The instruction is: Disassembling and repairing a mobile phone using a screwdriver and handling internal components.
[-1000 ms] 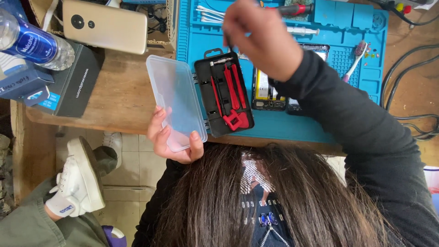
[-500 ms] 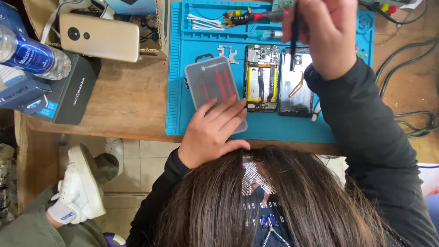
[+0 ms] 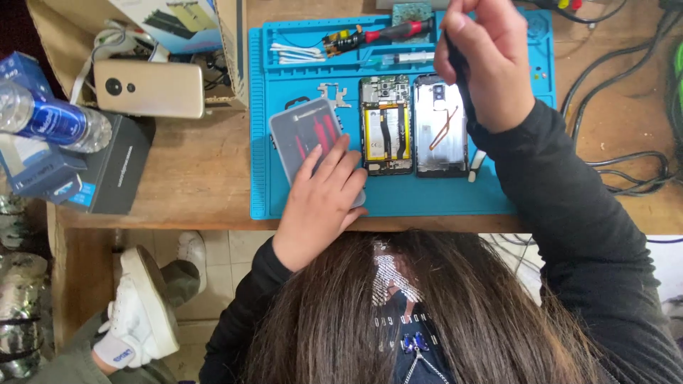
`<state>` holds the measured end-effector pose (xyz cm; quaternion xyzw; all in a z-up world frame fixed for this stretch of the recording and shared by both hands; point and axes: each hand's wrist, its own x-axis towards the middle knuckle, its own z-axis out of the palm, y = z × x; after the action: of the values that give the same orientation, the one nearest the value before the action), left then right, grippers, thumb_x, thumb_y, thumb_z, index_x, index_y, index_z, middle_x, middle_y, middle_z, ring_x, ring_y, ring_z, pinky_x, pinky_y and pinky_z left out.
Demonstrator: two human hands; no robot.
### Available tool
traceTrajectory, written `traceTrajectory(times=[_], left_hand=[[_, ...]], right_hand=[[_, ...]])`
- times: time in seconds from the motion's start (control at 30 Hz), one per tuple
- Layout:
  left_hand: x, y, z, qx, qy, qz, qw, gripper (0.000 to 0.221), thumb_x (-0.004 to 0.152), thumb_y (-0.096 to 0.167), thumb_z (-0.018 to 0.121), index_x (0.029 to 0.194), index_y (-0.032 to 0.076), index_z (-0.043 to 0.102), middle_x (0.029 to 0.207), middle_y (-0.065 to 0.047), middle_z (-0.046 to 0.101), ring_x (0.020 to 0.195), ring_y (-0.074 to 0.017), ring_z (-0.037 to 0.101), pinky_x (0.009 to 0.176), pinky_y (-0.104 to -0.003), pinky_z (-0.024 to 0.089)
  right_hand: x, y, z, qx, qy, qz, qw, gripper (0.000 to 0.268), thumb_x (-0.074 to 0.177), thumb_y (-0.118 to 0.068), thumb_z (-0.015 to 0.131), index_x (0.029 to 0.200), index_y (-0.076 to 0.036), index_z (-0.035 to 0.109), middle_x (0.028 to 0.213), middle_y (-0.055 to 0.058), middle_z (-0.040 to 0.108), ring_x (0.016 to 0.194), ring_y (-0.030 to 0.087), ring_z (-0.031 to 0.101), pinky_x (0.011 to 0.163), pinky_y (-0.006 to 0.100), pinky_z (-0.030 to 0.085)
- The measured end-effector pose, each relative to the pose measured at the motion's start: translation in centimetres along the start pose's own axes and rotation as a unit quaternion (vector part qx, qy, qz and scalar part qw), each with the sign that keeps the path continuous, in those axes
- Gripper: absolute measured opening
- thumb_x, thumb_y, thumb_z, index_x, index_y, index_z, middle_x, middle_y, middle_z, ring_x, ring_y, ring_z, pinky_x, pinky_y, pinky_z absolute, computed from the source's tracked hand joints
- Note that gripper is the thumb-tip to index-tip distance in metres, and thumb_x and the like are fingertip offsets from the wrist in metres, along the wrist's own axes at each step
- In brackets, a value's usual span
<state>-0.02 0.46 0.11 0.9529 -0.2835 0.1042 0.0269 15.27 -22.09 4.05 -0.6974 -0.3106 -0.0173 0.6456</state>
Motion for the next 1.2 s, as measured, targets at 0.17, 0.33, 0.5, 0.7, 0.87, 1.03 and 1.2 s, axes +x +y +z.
traceTrajectory(times=[0.17,0.33,0.5,0.7,0.87,1.03,1.2], left_hand=[[-1.2,-1.6,-2.1,-0.031,-0.038,0.04,0.998,0.058,0.065,0.043,0.083,0.108,0.014,0.056,0.133,-0.01,0.054,0.137,-0.03,0.042,0.112,-0.054,0.03],[-4.3,-3.0,-4.6,-0.161,-0.023,-0.038,0.986,0.031,0.075,0.035,0.076,0.091,0.014,0.06,0.147,-0.017,0.042,0.137,-0.039,0.04,0.113,-0.065,0.024],[-7.2,-3.3,-3.6,-0.111,0.082,-0.076,0.988,0.025,0.079,0.031,0.077,0.078,0.011,0.06,0.136,-0.017,0.054,0.127,-0.0389,0.052,0.109,-0.062,0.036],[-8.6,-4.3,-2.0,-0.083,0.068,-0.179,0.978,0.077,0.075,0.046,0.076,0.132,0.01,0.041,0.151,-0.015,0.038,0.138,-0.0332,0.04,0.115,-0.06,0.03],[-8.4,-4.7,-2.9,-0.114,-0.047,-0.304,0.945,0.096,0.075,0.056,0.068,0.148,0.008,0.03,0.152,-0.017,0.035,0.132,-0.0383,0.037,0.103,-0.058,0.035],[-9.9,-5.7,-1.8,-0.087,0.052,-0.237,0.966,0.085,0.072,0.058,0.07,0.136,0.008,0.047,0.136,-0.016,0.052,0.122,-0.0368,0.049,0.102,-0.055,0.042],[-12.7,-7.8,-2.1,-0.065,0.074,-0.288,0.953,0.088,0.07,0.053,0.072,0.136,0.002,0.045,0.136,-0.022,0.052,0.121,-0.0405,0.05,0.1,-0.06,0.044]], right_hand=[[-1.8,0.3,-0.2,0.072,0.023,0.102,0.992,0.007,0.104,-0.009,0.042,0.098,-0.007,0.041,0.064,0.006,0.045,0.051,0.012,0.042,0.055,0.025,0.041],[-3.4,1.0,-0.6,0.095,-0.02,0.136,0.986,0.009,0.104,-0.01,0.042,0.095,-0.007,0.044,0.064,0.004,0.046,0.049,0.012,0.043,0.05,0.022,0.038],[-3.9,1.3,-0.2,0.107,-0.051,0.146,0.982,0.01,0.103,-0.009,0.043,0.094,-0.007,0.045,0.066,0.002,0.045,0.05,0.012,0.046,0.05,0.022,0.042],[-4.2,1.9,0.7,0.149,-0.068,0.169,0.972,0.01,0.103,-0.012,0.046,0.095,-0.006,0.048,0.067,0.004,0.049,0.051,0.013,0.049,0.051,0.023,0.043],[-4.5,2.3,1.4,0.138,-0.08,0.172,0.972,0.011,0.102,-0.014,0.048,0.094,-0.006,0.048,0.063,0.003,0.048,0.049,0.012,0.049,0.049,0.023,0.042],[-5.0,2.8,2.1,0.087,-0.135,0.179,0.971,0.012,0.102,-0.019,0.046,0.096,-0.009,0.049,0.065,0.0,0.052,0.05,0.01,0.051,0.05,0.023,0.046],[-4.8,2.3,2.3,0.034,-0.17,0.172,0.97,0.015,0.101,-0.021,0.046,0.094,-0.008,0.049,0.059,0.002,0.053,0.048,0.011,0.046,0.05,0.025,0.041]])
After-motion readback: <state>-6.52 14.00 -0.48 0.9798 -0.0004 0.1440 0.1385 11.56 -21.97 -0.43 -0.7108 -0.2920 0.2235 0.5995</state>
